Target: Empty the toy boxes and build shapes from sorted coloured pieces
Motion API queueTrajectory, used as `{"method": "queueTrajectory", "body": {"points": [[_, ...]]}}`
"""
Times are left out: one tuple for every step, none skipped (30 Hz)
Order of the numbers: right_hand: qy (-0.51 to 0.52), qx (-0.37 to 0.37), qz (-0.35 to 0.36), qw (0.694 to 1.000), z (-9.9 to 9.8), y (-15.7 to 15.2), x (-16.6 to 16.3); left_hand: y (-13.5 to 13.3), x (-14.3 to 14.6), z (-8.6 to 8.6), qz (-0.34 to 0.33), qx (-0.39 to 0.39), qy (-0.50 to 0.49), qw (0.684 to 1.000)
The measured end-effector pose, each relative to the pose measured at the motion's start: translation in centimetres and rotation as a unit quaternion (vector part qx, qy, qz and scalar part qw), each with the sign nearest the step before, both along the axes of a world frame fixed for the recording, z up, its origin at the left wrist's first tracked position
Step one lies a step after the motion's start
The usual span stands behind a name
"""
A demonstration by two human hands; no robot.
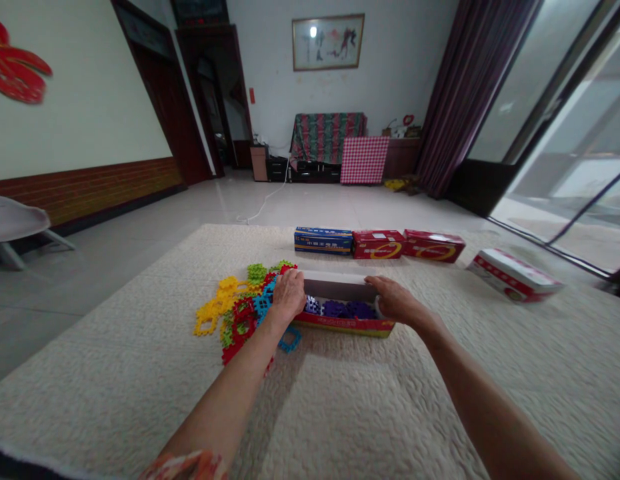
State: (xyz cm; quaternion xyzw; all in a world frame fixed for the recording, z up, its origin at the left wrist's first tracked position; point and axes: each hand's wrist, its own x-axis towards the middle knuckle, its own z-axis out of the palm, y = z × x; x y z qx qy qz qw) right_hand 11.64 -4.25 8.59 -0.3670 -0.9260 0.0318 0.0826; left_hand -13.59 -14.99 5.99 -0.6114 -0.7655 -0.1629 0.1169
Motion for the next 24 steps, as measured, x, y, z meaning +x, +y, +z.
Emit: {"method": "queueTrajectory", "body": {"points": [[0.001,0.0,0.001,1.0,0.0,0.1,0.3,0.0,0.0,-0.1,0.0,0.004,0.0,1.0],[0.002,-0.003,0.002,1.0,0.1,0.2,0.6,0.0,-0.1,-0.2,0.001,0.007,0.0,1.0],[0.004,-0.005,0.002,1.0,0.1,0.2,0.9,0.0,-0.1,-0.3,0.002,0.008,-0.001,1.0],[0.007,-0.007,0.002,1.0,0.1,0.2,1.1,0.0,-0.1,-0.4,0.003,0.009,-0.003,1.0],[0.009,-0.008,0.0,1.0,0.2,0.2,1.3,0.0,-0.2,-0.4,0.003,0.008,-0.004,1.0],[0.012,-0.005,-0.005,1.0,0.2,0.0,1.3,0.0,-0.1,-0.3,0.003,0.005,-0.006,1.0],[0.013,0.0,-0.014,1.0,0.3,-0.2,1.2,0.0,-0.1,-0.3,0.003,0.001,-0.008,1.0],[0.008,0.006,-0.029,1.0,0.4,-0.4,1.0,0.0,-0.1,-0.2,0.004,-0.004,-0.01,1.0],[-0.003,0.013,-0.053,0.999,0.4,-0.8,0.6,-0.1,0.0,0.0,0.006,-0.01,-0.011,1.0],[-0.019,0.021,-0.082,0.996,0.6,-1.1,0.1,-0.1,0.1,0.1,0.009,-0.016,-0.012,1.0],[-0.037,0.028,-0.116,0.992,0.7,-1.5,-0.6,-0.1,0.2,0.2,0.012,-0.021,-0.012,1.0],[-0.054,0.035,-0.147,0.987,0.8,-1.9,-1.3,-0.2,0.2,0.3,0.014,-0.027,-0.012,0.999],[-0.065,0.039,-0.172,0.982,0.9,-2.2,-1.9,-0.2,0.3,0.4,0.015,-0.031,-0.013,0.999],[-0.071,0.04,-0.192,0.978,1.0,-2.4,-2.5,-0.2,0.3,0.5,0.016,-0.035,-0.014,0.999],[-0.072,0.038,-0.204,0.976,1.0,-2.5,-3.0,-0.3,0.3,0.6,0.016,-0.039,-0.015,0.999],[-0.072,0.033,-0.211,0.974,1.0,-2.6,-3.3,-0.3,0.3,0.6,0.017,-0.041,-0.016,0.999],[-0.071,0.028,-0.215,0.974,1.0,-2.6,-3.4,-0.3,0.3,0.6,0.018,-0.044,-0.017,0.999],[-0.07,0.023,-0.215,0.974,0.9,-2.4,-3.5,-0.3,0.2,0.6,0.019,-0.045,-0.017,0.999],[-0.069,0.018,-0.214,0.974,0.7,-2.3,-3.3,-0.3,0.2,0.5,0.019,-0.044,-0.016,0.999],[-0.068,0.013,-0.211,0.975,0.6,-2.0,-3.1,-0.3,0.2,0.5,0.018,-0.044,-0.016,0.999],[-0.068,0.007,-0.204,0.977,0.5,-1.7,-2.8,-0.2,0.2,0.4,0.016,-0.041,-0.017,0.999],[-0.068,-0.002,-0.194,0.979,0.5,-1.3,-2.4,-0.2,0.2,0.3,0.014,-0.038,-0.017,0.999],[-0.066,-0.011,-0.182,0.981,0.6,-0.9,-2.0,-0.2,0.2,0.3,0.012,-0.034,-0.019,0.999],[-0.064,-0.022,-0.17,0.983,0.7,-0.5,-1.5,-0.2,0.2,0.3,0.011,-0.028,-0.023,0.999]]}}
